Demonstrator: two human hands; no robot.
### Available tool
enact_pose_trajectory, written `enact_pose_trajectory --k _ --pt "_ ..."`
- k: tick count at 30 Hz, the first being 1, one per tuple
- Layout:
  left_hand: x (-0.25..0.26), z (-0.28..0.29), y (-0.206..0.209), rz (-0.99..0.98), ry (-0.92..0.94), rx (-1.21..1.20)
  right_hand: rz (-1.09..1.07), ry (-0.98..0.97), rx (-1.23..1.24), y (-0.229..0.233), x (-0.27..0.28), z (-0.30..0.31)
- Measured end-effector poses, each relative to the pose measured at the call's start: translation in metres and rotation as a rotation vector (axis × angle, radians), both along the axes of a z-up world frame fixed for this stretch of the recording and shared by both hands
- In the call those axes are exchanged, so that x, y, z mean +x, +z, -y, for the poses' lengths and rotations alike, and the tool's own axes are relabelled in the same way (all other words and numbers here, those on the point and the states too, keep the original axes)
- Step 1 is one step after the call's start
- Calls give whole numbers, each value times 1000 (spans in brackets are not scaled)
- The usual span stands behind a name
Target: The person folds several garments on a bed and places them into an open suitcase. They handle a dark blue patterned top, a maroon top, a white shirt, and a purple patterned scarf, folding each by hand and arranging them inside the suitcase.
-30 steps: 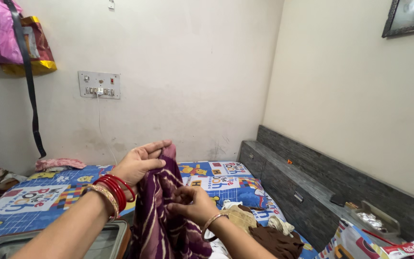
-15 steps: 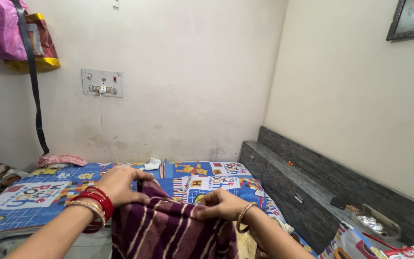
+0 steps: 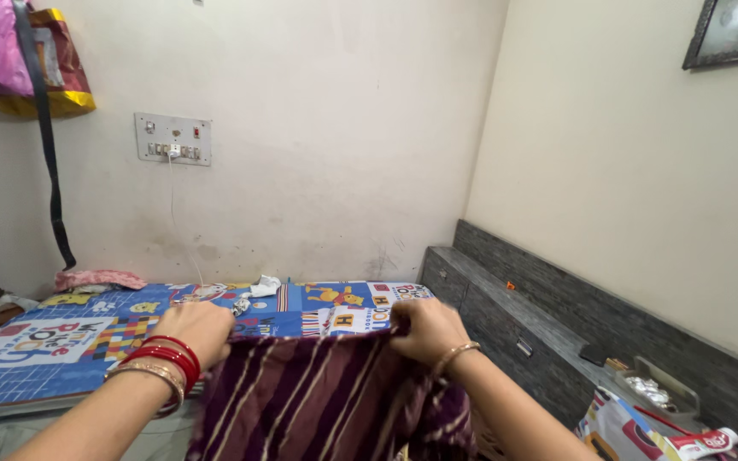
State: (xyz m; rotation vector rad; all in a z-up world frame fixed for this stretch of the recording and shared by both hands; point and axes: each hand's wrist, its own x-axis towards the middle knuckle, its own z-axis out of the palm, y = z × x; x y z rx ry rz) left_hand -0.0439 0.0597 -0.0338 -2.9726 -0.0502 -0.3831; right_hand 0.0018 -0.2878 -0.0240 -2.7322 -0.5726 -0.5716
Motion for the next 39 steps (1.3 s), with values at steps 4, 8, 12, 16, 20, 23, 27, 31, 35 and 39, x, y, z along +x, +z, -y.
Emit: enact_pose_trajectory --k 4,8,12,16,20,23,27,31,35,39 --pt "5 -6 4 125 93 -106 126 -161 -123 1 13 2" --pt "9 -10 6 240 84 -186 -275 -264 128 -8 57 1" --pt "24 -14 6 257 51 -289 -813 -155 1093 -14 89 -4" --pt "39 -31 21 361 54 -553 -578 66 1075 13 107 -18" --pt "38 -42 46 573 -15 -918 380 72 557 34 101 -27" --pt "26 -47 65 601 -151 -1176 366 -17 404 38 100 -26" --pt "20 -34 69 416 -349 -1517 174 43 554 35 110 -13" --pt "33 -1 53 284 -411 -1589 -234 -90 454 28 108 -13" --pt "41 39 46 265 -472 -1035 -324 347 428 24 76 -32" --pt "40 69 38 137 -422 -990 -712 717 658 16 45 -63"
